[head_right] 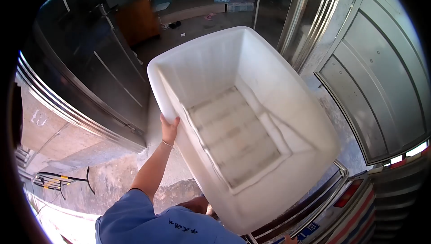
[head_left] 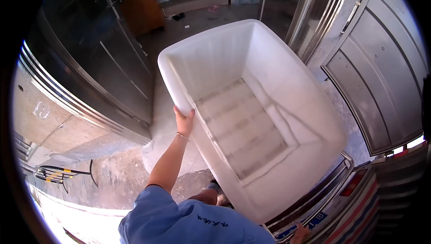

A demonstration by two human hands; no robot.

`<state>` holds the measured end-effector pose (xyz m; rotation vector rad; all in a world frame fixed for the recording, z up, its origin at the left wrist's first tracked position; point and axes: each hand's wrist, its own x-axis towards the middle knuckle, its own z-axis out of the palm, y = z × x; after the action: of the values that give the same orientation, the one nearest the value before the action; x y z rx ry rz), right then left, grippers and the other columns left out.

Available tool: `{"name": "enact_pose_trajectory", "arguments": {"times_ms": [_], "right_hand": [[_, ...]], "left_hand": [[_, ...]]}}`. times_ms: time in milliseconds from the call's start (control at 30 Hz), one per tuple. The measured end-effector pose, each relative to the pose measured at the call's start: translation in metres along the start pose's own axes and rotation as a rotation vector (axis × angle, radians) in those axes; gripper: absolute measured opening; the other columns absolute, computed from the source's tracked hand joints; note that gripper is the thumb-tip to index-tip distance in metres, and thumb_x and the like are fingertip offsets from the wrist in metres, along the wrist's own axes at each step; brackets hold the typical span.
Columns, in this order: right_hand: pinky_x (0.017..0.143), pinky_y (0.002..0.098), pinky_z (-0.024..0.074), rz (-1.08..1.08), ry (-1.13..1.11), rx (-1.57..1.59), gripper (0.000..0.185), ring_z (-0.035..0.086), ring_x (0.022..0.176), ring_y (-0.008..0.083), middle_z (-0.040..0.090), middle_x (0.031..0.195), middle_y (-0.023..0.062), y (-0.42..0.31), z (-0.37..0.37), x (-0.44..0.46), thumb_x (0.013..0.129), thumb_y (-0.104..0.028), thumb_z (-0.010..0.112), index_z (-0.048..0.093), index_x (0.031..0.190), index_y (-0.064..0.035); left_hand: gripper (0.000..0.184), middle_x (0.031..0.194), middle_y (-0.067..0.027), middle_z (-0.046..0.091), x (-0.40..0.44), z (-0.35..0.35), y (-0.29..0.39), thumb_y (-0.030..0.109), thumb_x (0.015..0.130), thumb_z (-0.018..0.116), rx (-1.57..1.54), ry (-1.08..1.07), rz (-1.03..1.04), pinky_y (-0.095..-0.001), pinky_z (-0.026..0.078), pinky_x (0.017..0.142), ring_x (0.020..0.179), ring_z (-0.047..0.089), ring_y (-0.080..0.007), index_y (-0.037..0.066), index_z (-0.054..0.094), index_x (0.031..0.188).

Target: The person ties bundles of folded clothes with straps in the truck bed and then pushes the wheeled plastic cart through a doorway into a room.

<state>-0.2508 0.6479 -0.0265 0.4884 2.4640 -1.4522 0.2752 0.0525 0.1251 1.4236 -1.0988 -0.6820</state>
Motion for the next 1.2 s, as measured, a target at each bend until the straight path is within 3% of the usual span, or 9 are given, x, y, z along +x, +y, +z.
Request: {"name": "enact_pose_trajectory", "arguments": {"times_ms": [67, 233, 333, 400, 600, 867, 933, 1033, 1200], "right_hand": [[0.05, 0.0356, 0.0477, 0.059, -0.463, 0.195, 0.037, 0.059, 0.057, 0.0248, 0.06, 0.069, 0.0121, -0.058, 0.037, -0.085, 0.076, -0.007, 0.061, 0.051, 0.109, 0.004], [0.043, 0.0321, 0.0434, 0.103, -0.596, 0.293, 0.012, 0.05, 0.046, 0.0197, 0.047, 0.056, 0.0056, -0.131, 0.128, -0.219, 0.076, -0.013, 0.058, 0.051, 0.07, -0.0046], [0.044, 0.0315, 0.0429, 0.129, -0.631, 0.274, 0.014, 0.05, 0.047, 0.0202, 0.046, 0.057, 0.0062, -0.148, 0.19, -0.291, 0.074, -0.015, 0.057, 0.05, 0.067, -0.0043], [0.042, 0.0301, 0.0423, 0.147, -0.631, 0.272, 0.013, 0.049, 0.047, 0.0193, 0.047, 0.059, 0.0063, -0.166, 0.229, -0.338, 0.075, -0.015, 0.055, 0.049, 0.068, -0.004], [0.053, 0.0331, 0.0457, 0.33, -0.825, 0.354, 0.016, 0.05, 0.055, 0.0206, 0.047, 0.061, 0.0077, -0.202, 0.332, -0.491, 0.077, -0.016, 0.056, 0.048, 0.069, -0.0053], [0.071, 0.0337, 0.0505, 0.373, -1.32, -0.163, 0.032, 0.063, 0.075, 0.023, 0.066, 0.086, 0.013, -0.259, 0.413, -0.553, 0.091, -0.029, 0.055, 0.062, 0.091, 0.0023], [0.073, 0.0341, 0.0506, -0.288, -1.43, -0.417, 0.029, 0.065, 0.08, 0.0203, 0.067, 0.085, 0.0095, -0.298, 0.425, -0.537, 0.09, -0.022, 0.057, 0.062, 0.101, 0.0041], [0.092, 0.0469, 0.0389, -1.597, -0.883, -0.612, 0.047, 0.052, 0.103, 0.0361, 0.06, 0.099, 0.0131, -0.372, 0.464, -0.546, 0.063, -0.02, 0.076, 0.06, 0.104, -0.0047], [0.086, 0.0414, 0.0438, -2.078, -0.709, -0.695, 0.042, 0.056, 0.101, 0.0335, 0.061, 0.096, 0.014, -0.444, 0.575, -0.567, 0.058, -0.025, 0.076, 0.061, 0.092, -0.0054]], "left_hand": [[0.075, 0.12, -0.0234, 0.049, 0.046, -0.002, -0.006, 0.023, 0.075, 0.072, 0.033, -0.035, -0.024, -0.0365, 0.043, 0.091, 0.108, 0.052, -0.0293, -0.007, 0.028, 0.128], [0.094, 0.125, -0.032, 0.044, 0.195, -0.014, -0.045, 0.035, 0.076, 0.07, 0.284, -0.045, -0.047, -0.0376, 0.04, 0.098, 0.117, 0.048, -0.0376, -0.012, 0.016, 0.136], [0.087, 0.147, -0.0131, 0.028, 0.274, -0.019, 0.002, 0.057, 0.083, 0.054, 0.95, -0.049, -0.14, -0.0583, 0.032, 0.1, 0.133, 0.032, -0.031, 0.003, 0.02, 0.143], [0.066, 0.151, -0.0126, 0.019, 0.314, -0.021, 0.018, 0.052, 0.092, 0.042, 1.231, -0.047, -0.012, -0.06, 0.026, 0.103, 0.138, 0.021, -0.0311, 0.008, 0.034, 0.14], [0.057, 0.149, -0.0175, 0.02, 0.297, -0.001, 0.03, 0.044, 0.092, 0.047, 0.915, -0.383, 0.465, -0.0608, 0.01, 0.108, 0.14, 0.008, -0.037, 0.005, 0.043, 0.134], [0.044, 0.135, -0.0176, 0.042, 0.266, -0.062, 0.043, 0.027, 0.084, 0.063, 0.512, -0.661, 0.426, -0.0542, 0.021, 0.107, 0.134, 0.027, -0.0381, 0.003, 0.054, 0.12], [0.042, 0.127, -0.0184, 0.048, 0.26, -0.084, 0.053, 0.021, 0.081, 0.067, 0.355, -0.714, 0.469, -0.0468, 0.033, 0.102, 0.125, 0.039, -0.0371, 0.001, 0.056, 0.116], [0.042, 0.111, -0.0164, 0.056, 0.243, -0.111, 0.073, 0.014, 0.074, 0.073, 0.167, -0.825, 0.433, -0.0374, 0.048, 0.086, 0.101, 0.056, -0.0318, -0.001, 0.059, 0.11], [0.052, 0.11, -0.0132, 0.058, 0.224, -0.128, 0.048, 0.035, 0.074, 0.071, 0.764, -1.027, 0.473, -0.0387, 0.048, 0.084, 0.099, 0.058, -0.0303, 0.003, 0.057, 0.113]]}}
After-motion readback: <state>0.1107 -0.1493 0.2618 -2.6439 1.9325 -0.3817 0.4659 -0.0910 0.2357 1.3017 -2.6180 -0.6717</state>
